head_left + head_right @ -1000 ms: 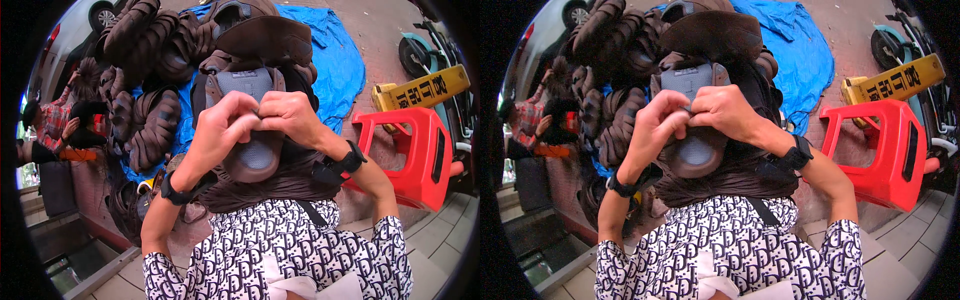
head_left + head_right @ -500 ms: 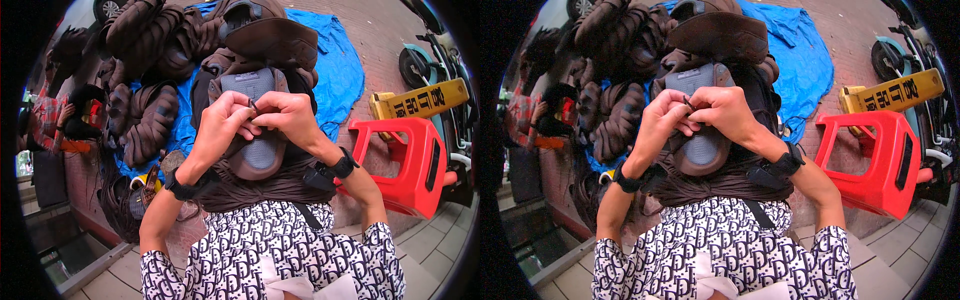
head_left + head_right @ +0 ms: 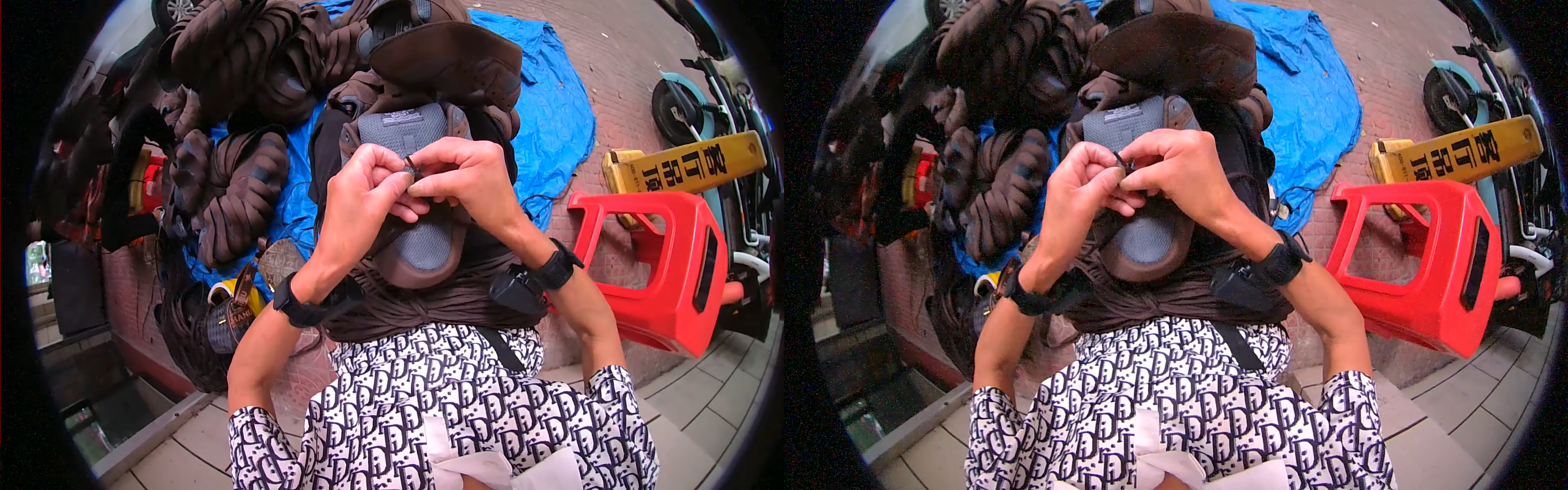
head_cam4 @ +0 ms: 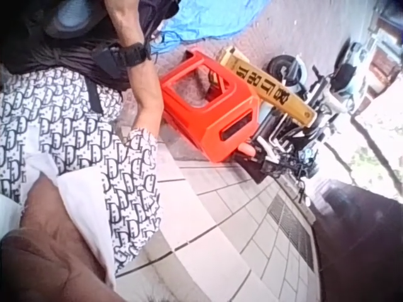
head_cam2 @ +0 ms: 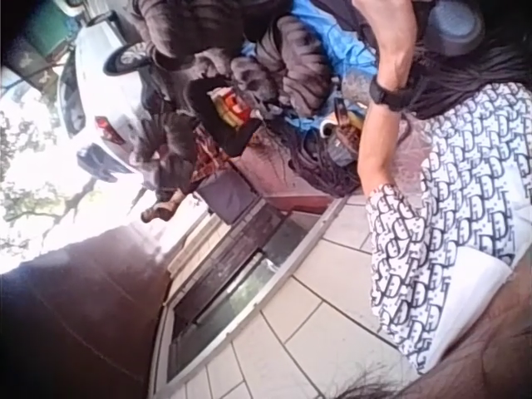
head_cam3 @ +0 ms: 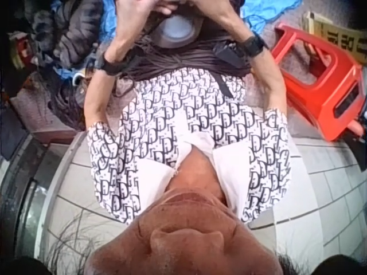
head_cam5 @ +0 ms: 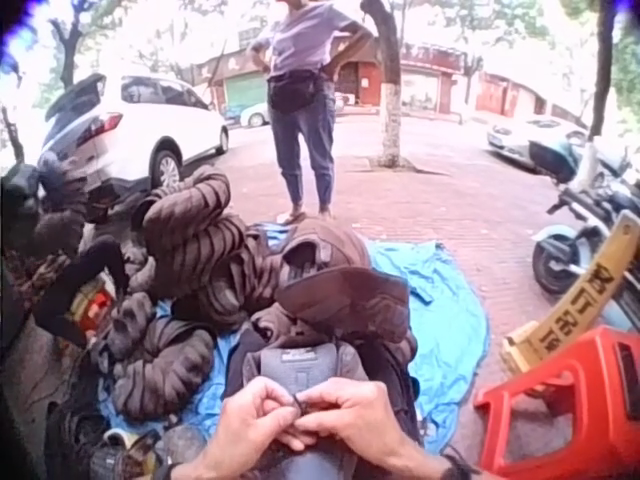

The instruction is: Lace up a shoe.

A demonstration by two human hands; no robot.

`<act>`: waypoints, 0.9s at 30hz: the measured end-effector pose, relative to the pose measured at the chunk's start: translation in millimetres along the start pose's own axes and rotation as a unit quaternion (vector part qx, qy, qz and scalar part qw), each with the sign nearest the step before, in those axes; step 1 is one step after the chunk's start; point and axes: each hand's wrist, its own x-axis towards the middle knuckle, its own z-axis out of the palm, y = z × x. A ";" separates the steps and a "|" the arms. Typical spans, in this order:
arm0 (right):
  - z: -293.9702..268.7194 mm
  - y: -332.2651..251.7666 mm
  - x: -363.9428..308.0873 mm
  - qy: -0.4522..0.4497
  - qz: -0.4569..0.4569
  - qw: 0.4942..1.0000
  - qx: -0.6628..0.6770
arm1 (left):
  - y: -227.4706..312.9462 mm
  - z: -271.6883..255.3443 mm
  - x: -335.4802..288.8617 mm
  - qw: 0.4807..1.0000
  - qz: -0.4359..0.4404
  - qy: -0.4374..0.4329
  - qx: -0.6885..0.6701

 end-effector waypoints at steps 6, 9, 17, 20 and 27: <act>-1.3 3.0 5.3 -0.018 0.032 0.999 0.019 | 4.9 5.5 -9.9 0.980 0.093 0.070 0.162; -0.3 4.4 6.6 -0.038 0.016 0.999 -0.022 | -1.0 7.6 -44.3 0.781 0.407 -0.043 0.472; -5.9 -29.2 28.4 -0.074 0.030 0.997 -0.001 | -36.3 12.1 -48.2 0.693 0.423 -0.090 0.577; -21.4 -33.0 38.8 -0.067 -0.036 0.997 -0.016 | -52.7 11.7 -50.2 0.696 0.430 -0.092 0.567; -34.4 -52.4 28.2 -0.046 -0.047 0.995 -0.077 | -67.9 12.5 -56.5 0.683 0.449 -0.104 0.567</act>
